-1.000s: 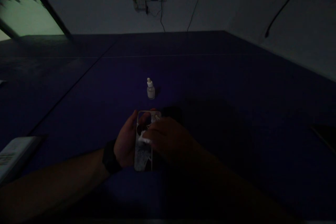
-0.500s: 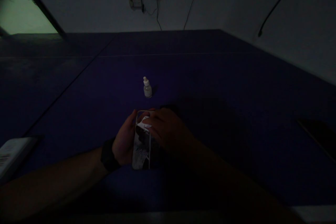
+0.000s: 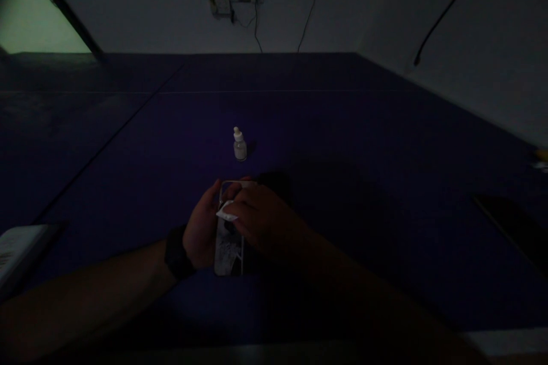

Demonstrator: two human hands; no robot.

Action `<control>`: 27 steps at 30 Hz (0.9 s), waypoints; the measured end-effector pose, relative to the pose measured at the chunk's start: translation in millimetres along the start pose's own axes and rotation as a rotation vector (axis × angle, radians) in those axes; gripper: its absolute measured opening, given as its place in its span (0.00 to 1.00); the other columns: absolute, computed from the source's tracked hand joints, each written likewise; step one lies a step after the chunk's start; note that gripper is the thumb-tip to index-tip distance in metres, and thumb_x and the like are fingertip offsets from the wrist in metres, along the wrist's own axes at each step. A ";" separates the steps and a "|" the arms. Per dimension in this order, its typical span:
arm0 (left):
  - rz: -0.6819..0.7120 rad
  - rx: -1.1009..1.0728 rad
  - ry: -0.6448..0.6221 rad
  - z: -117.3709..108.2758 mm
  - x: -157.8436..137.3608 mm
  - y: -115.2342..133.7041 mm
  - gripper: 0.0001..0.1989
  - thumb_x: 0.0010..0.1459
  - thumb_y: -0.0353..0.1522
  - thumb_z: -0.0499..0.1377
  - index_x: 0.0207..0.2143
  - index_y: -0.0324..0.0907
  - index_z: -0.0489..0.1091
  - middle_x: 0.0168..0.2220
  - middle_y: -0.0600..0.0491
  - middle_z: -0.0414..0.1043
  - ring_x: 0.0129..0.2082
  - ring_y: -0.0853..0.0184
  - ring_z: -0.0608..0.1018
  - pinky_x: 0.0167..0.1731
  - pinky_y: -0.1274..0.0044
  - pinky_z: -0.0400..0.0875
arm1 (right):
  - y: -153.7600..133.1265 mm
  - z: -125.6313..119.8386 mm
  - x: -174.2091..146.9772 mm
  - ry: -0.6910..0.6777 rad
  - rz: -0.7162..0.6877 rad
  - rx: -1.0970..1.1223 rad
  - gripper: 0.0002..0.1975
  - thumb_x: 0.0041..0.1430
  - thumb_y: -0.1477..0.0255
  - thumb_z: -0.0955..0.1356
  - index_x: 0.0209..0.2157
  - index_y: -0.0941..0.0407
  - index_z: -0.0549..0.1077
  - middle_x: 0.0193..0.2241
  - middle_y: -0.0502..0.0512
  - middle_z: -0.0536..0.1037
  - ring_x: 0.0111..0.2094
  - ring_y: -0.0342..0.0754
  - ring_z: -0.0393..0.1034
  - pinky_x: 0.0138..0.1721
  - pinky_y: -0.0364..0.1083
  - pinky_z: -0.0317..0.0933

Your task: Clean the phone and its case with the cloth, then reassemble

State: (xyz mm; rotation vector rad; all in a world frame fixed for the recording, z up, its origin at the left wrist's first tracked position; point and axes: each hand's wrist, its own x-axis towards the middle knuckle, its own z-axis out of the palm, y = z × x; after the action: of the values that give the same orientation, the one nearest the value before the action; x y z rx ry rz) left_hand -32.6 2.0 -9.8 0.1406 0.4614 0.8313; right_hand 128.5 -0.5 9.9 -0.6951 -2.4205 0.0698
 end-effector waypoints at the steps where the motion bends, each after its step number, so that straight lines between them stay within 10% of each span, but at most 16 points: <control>1: -0.006 0.002 0.005 0.8 -0.5 0.5 0.21 0.66 0.49 0.53 0.48 0.45 0.74 0.36 0.51 0.77 0.29 0.66 0.78 0.32 0.75 0.71 | -2.7 0.0 -0.9 -0.052 -0.052 0.019 0.10 0.69 0.76 0.64 0.42 0.59 0.77 0.36 0.58 0.78 0.41 0.51 0.71 0.45 0.50 0.65; 6: 0.001 0.042 0.032 9.3 -3.0 1.8 0.23 0.68 0.50 0.50 0.48 0.44 0.73 0.38 0.49 0.78 0.33 0.64 0.80 0.34 0.75 0.70 | -12.2 2.6 -10.0 -0.189 -0.219 0.088 0.09 0.70 0.75 0.64 0.42 0.57 0.77 0.32 0.53 0.78 0.34 0.47 0.68 0.39 0.48 0.63; 12: 0.025 0.017 0.028 7.1 -1.1 -0.6 0.20 0.68 0.47 0.51 0.48 0.43 0.73 0.36 0.52 0.77 0.31 0.67 0.79 0.36 0.75 0.71 | -3.2 7.6 -5.4 0.086 0.107 0.011 0.12 0.70 0.76 0.62 0.45 0.57 0.77 0.39 0.58 0.78 0.44 0.51 0.71 0.47 0.52 0.66; 19: -0.034 0.043 -0.005 5.0 -3.3 2.4 0.24 0.67 0.50 0.51 0.53 0.45 0.72 0.40 0.49 0.78 0.34 0.63 0.80 0.39 0.72 0.71 | -16.6 7.1 -10.7 -0.113 -0.233 0.072 0.12 0.72 0.76 0.61 0.40 0.58 0.77 0.31 0.52 0.77 0.33 0.47 0.67 0.37 0.47 0.62; 27: -0.001 -0.010 -0.015 4.4 -1.0 -0.5 0.21 0.69 0.47 0.50 0.46 0.43 0.75 0.34 0.52 0.76 0.30 0.67 0.78 0.35 0.75 0.70 | -3.6 3.0 -5.4 0.104 -0.021 -0.088 0.14 0.73 0.75 0.59 0.41 0.58 0.76 0.36 0.58 0.78 0.38 0.49 0.70 0.42 0.49 0.66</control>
State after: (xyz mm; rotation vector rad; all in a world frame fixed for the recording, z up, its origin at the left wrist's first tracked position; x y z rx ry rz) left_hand -30.9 1.2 -5.7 0.1374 0.4428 0.8314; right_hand 128.8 -6.0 5.2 -0.6954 -2.3416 -0.0800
